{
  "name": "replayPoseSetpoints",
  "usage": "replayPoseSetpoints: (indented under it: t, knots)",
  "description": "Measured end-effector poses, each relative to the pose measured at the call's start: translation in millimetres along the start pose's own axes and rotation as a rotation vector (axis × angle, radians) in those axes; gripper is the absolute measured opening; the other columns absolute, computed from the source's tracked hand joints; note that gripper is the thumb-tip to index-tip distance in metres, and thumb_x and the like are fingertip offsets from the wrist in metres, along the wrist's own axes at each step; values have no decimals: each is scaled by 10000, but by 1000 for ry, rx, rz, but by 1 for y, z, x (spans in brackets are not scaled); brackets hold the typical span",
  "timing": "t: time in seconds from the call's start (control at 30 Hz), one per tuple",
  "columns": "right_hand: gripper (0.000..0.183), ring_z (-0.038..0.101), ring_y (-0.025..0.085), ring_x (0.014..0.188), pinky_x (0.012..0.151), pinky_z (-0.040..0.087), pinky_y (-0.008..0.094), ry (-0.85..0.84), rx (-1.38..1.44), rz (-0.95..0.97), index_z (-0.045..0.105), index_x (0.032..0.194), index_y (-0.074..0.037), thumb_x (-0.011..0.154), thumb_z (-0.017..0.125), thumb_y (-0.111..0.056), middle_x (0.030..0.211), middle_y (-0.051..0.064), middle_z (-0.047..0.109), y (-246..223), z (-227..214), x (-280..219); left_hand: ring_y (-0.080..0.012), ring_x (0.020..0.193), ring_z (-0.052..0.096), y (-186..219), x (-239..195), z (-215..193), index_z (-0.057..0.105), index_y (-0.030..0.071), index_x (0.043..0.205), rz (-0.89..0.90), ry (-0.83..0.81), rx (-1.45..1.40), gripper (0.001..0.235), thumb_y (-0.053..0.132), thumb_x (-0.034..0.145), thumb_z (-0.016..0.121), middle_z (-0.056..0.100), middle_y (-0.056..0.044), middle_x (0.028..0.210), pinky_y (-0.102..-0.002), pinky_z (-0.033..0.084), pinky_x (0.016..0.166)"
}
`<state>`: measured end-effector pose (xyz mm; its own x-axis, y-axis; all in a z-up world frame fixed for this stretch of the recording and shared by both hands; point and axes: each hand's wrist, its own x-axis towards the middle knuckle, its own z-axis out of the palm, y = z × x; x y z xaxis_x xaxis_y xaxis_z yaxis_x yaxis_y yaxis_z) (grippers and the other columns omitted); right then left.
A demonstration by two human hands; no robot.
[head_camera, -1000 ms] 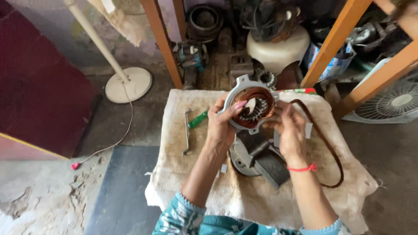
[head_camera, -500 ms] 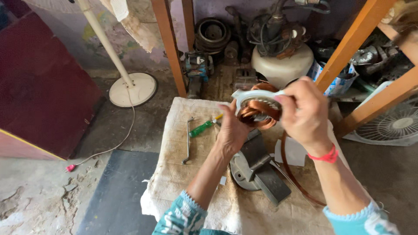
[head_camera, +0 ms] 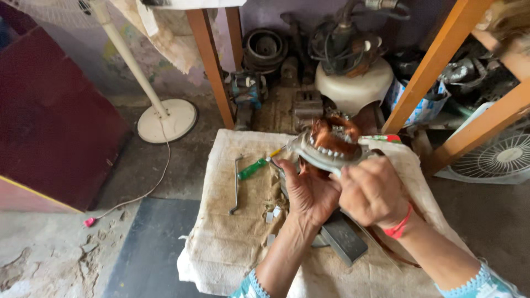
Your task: The person winds copper wire around a motor stator core, carefully inserting and tucking the wire into slots by hand. They rotate the stator and adjust the wire placement to ensure even winding.
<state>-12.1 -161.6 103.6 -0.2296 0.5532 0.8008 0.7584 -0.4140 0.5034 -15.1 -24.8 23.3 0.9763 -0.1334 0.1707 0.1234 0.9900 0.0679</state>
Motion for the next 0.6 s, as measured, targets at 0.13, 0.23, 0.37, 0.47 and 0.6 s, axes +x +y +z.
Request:
replayPoseSetpoints:
  t: [0.13,0.23,0.37,0.47,0.6]
  knots:
    - [151,607,285,901,704,484,421,-40,111,3,642,960,64,853,748,75,1053,153,636,-21,1,-25,-345,1320,561,6,13,-25,532,74,1400,-83,-4,0,990,764,722,740,605,-161,1413,-540,459,1170]
    - [224,627,281,960,749,505,419,-90,46,77,687,1052,77,845,750,17,1085,148,657,-38,10,-37,-356,1348,535,19,31,-53,460,50,1467,-82,-131,82,1015,779,815,732,568,-183,1433,-569,426,1234]
    - [331,601,280,1001,824,506,407,-61,4,378,710,1153,16,894,808,-165,1136,124,664,-69,22,-30,-393,1334,553,37,53,-77,454,14,1528,-168,-241,134,1219,855,680,701,580,-219,1462,-558,427,1159]
    - [317,629,310,1098,954,508,426,70,74,723,682,1165,6,904,803,-126,1184,134,653,-80,17,-16,-385,1346,541,38,64,-75,403,89,1554,-117,-274,143,1233,874,642,673,544,-191,1485,-570,437,1156]
    - [439,629,355,1178,1068,455,469,103,80,841,638,1264,40,905,804,-150,1264,162,671,-80,35,-13,-278,1382,514,28,57,-77,289,224,1682,48,-270,265,1241,824,674,695,478,-94,1580,-459,437,1179]
